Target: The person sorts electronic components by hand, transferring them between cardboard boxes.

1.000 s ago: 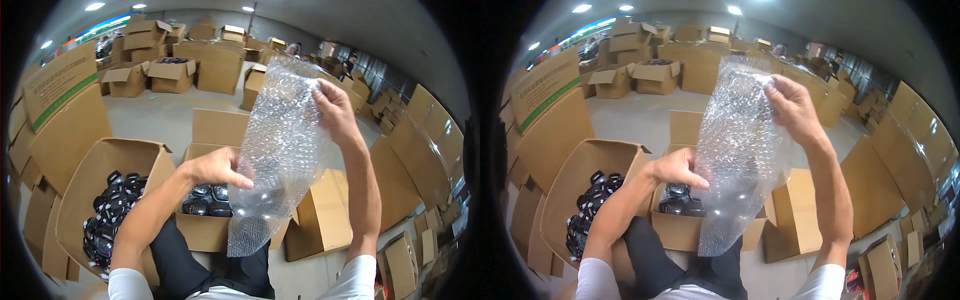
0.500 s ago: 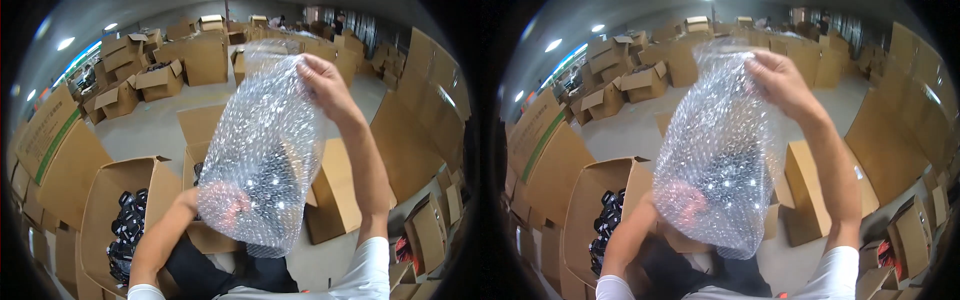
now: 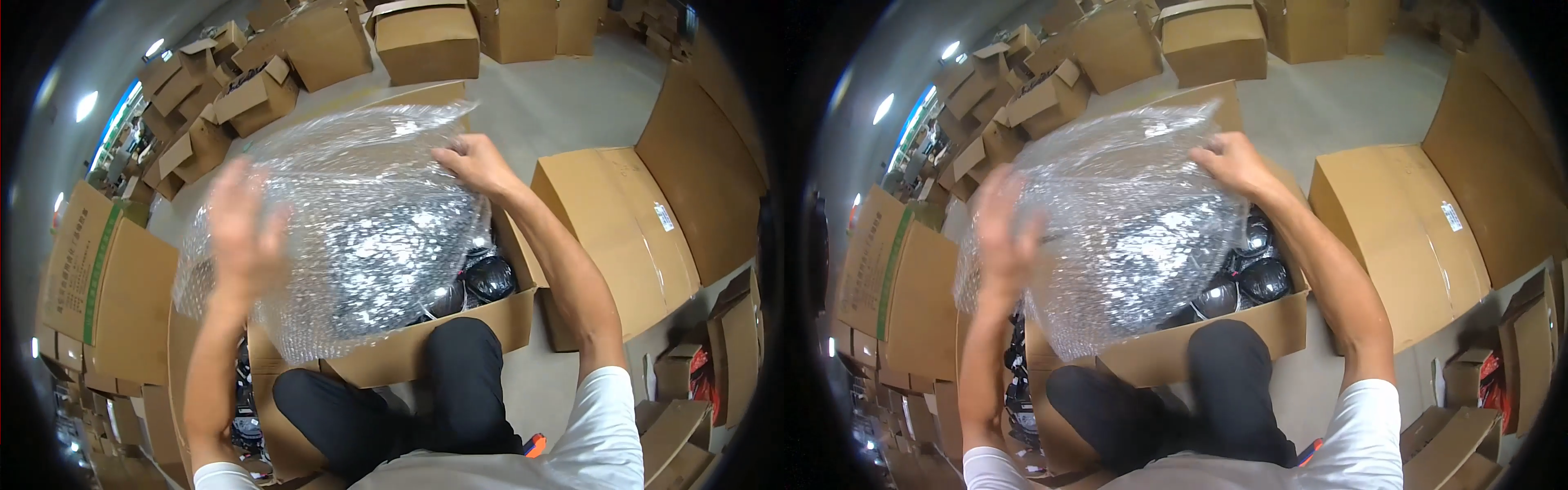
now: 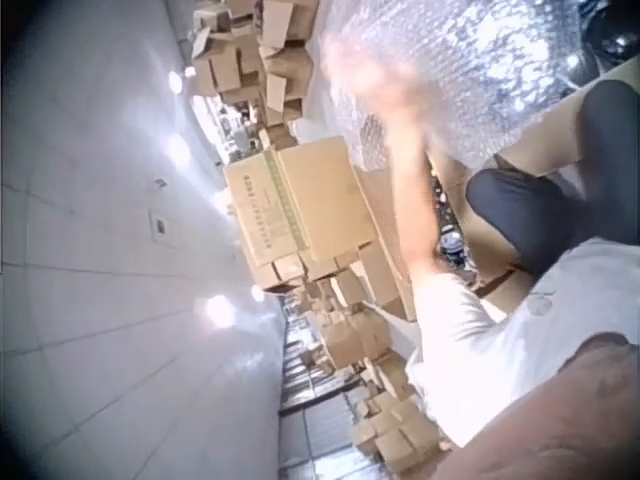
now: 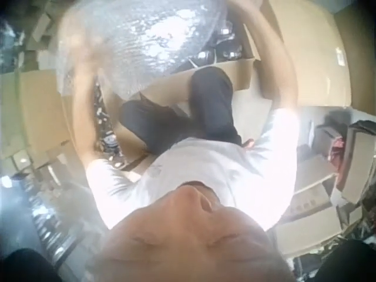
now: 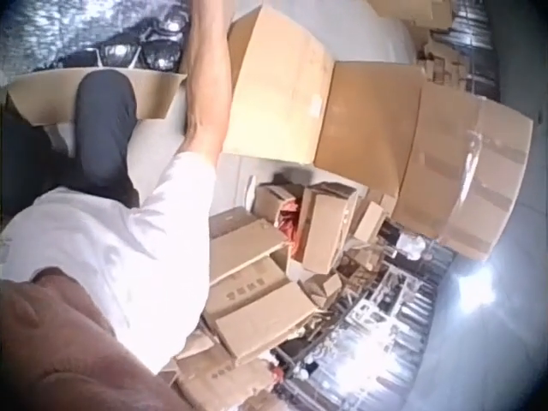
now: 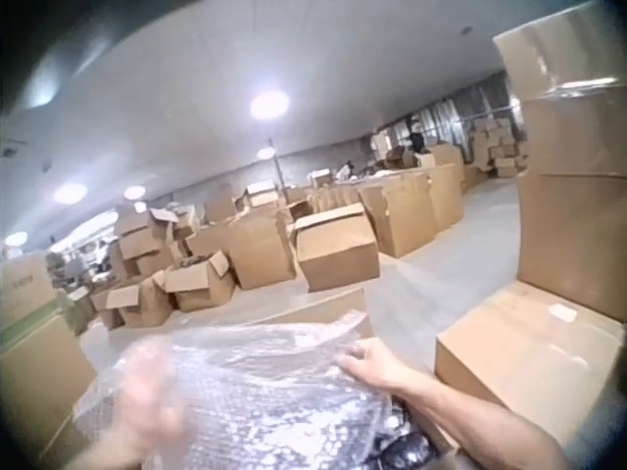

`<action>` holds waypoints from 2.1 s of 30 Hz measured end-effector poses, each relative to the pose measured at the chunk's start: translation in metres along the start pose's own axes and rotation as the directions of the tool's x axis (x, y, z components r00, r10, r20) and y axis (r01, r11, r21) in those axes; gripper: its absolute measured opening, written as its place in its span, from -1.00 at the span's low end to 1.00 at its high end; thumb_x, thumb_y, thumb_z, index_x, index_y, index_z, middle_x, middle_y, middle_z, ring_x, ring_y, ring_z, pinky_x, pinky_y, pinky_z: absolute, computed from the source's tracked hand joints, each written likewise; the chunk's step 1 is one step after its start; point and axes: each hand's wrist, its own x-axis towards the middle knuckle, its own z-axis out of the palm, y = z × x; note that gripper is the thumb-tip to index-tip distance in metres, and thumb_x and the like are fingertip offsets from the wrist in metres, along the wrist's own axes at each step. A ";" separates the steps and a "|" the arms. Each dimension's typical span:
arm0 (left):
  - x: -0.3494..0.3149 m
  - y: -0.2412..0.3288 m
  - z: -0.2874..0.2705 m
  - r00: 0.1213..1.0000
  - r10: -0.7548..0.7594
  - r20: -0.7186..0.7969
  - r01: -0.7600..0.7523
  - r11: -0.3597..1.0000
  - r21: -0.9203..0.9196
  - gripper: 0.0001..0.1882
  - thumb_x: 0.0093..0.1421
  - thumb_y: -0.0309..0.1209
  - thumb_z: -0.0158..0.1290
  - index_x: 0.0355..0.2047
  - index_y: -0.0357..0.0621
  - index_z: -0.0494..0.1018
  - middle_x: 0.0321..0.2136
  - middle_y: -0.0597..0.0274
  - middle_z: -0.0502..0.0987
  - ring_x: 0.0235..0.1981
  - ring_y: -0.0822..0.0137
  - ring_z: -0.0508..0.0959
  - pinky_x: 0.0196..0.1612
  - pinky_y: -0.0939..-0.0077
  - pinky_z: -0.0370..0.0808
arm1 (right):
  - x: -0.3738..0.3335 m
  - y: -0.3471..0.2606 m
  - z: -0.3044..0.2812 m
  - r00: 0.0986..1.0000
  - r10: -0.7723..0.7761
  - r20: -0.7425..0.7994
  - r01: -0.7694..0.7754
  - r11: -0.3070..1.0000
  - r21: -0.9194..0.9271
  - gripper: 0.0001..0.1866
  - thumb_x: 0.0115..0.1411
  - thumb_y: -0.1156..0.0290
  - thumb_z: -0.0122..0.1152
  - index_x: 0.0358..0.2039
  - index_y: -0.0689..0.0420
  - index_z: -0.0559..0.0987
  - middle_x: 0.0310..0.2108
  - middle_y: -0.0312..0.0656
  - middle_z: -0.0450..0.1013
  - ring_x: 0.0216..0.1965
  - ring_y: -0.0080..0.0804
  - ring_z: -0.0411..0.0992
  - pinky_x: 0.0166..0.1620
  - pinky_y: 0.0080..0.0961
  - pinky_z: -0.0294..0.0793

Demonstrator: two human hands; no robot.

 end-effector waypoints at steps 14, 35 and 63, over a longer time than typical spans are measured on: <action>-0.185 -0.014 0.220 0.683 -0.275 0.677 0.035 0.938 0.346 -0.19 0.12 -0.02 0.21 0.30 -0.14 0.27 0.38 -0.17 0.09 0.43 -0.06 0.02 0.40 -0.14 -0.04 | 0.006 0.182 0.039 0.988 0.123 -0.097 -0.146 0.499 -0.854 -0.73 0.16 0.54 0.11 -0.14 0.32 0.59 -0.39 0.14 0.59 -0.33 0.09 0.61 -0.27 -0.08 0.60; -0.204 0.014 0.084 0.553 0.077 0.830 0.299 0.911 -0.284 -0.28 0.15 -0.12 0.19 0.26 -0.13 0.27 0.34 -0.17 0.10 0.33 -0.18 0.15 0.31 -0.15 0.15 | -0.135 0.132 0.092 0.890 0.271 0.367 0.131 0.619 -0.774 -0.05 0.04 0.11 0.48 0.29 0.34 0.22 0.35 0.23 0.11 0.32 0.22 0.14 0.33 -0.07 0.18; -0.501 -0.220 0.118 0.326 -0.638 0.697 0.920 0.385 -0.078 -0.56 0.01 -0.27 0.35 -0.14 -0.26 0.60 -0.23 -0.13 0.63 -0.12 -0.04 0.62 -0.02 0.19 0.53 | -0.147 0.154 0.113 0.971 0.229 0.069 -0.134 0.762 -0.634 -0.70 0.22 0.35 0.25 -0.31 0.42 0.64 -0.50 0.15 0.58 -0.48 -0.21 0.54 -0.30 -0.22 0.49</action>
